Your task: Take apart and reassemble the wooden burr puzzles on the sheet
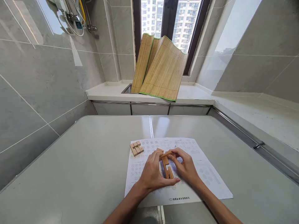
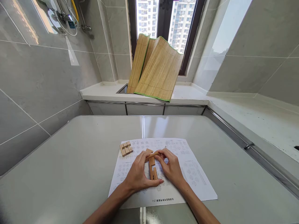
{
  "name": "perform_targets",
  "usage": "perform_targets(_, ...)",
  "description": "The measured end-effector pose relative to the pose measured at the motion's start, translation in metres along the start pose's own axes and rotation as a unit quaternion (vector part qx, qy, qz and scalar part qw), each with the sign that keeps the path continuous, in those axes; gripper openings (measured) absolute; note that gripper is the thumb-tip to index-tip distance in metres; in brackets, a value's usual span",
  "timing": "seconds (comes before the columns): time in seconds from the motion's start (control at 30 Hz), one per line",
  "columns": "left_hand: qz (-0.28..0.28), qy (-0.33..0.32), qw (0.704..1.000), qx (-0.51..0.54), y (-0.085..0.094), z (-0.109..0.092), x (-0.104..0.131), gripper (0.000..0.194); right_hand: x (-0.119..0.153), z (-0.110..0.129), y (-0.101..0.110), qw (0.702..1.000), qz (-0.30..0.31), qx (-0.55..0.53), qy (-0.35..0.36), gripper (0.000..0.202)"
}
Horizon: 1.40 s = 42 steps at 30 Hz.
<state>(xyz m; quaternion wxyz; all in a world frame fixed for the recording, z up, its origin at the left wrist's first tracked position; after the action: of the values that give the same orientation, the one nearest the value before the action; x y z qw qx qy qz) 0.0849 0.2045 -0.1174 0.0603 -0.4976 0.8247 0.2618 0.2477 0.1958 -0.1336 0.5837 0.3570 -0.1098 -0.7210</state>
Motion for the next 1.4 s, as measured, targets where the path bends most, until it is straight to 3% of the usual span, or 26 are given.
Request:
perform_targets(0.13,-0.005,-0.013,1.000,-0.009,0.000,0.000,0.000,0.083,-0.002,0.000,0.000,1.000,-0.001,-0.016,-0.013,0.028)
perform_targets(0.3,0.000,-0.048,0.997,-0.061,-0.003,0.004,0.004,0.098,-0.004,-0.001,0.003,0.999,-0.014,-0.041,-0.030,0.027)
perform_targets(0.47,0.006,-0.084,0.986,-0.143,-0.003,0.001,0.004,0.063,-0.003,0.000,0.000,0.998,-0.005,-0.051,-0.031,0.027)
perform_targets(0.7,0.061,-0.176,0.968,-0.166,-0.006,-0.017,0.004,0.050,-0.007,-0.019,0.001,0.994,-0.060,-0.044,-0.083,0.034)
perform_targets(0.8,0.031,-0.151,0.977,-0.151,-0.002,-0.013,0.003,0.033,-0.009,-0.033,-0.001,0.987,-0.074,-0.068,-0.128,0.042)
perform_targets(0.93,-0.005,-0.055,0.985,-0.166,0.006,0.001,0.003,0.020,-0.010,-0.049,-0.005,0.977,-0.087,-0.098,-0.167,0.044)
perform_targets(1.03,-0.002,-0.025,0.987,-0.160,0.008,0.007,0.004,0.029,-0.009,-0.054,-0.007,0.975,-0.090,-0.103,-0.175,0.043)
perform_targets(1.23,0.072,-0.037,0.974,-0.210,0.002,0.010,0.000,0.014,-0.011,-0.047,-0.011,0.990,-0.056,0.021,-0.124,0.039)
perform_targets(1.4,0.067,-0.068,0.978,-0.186,0.002,0.009,-0.001,0.015,-0.012,-0.045,-0.019,0.995,-0.022,0.086,-0.050,0.036)
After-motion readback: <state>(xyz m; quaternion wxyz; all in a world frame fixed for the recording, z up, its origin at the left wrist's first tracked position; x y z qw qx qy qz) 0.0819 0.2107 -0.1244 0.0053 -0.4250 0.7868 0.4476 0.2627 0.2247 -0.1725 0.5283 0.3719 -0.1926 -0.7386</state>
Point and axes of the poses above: each hand's wrist, its own x-axis away from the middle knuckle, its own y-axis out of the back of the hand, z = x × y, the point moved 5 cm from there along -x, towards the middle knuckle, and after that the axes turned 14 degrees about x, right-handed, at the moved point
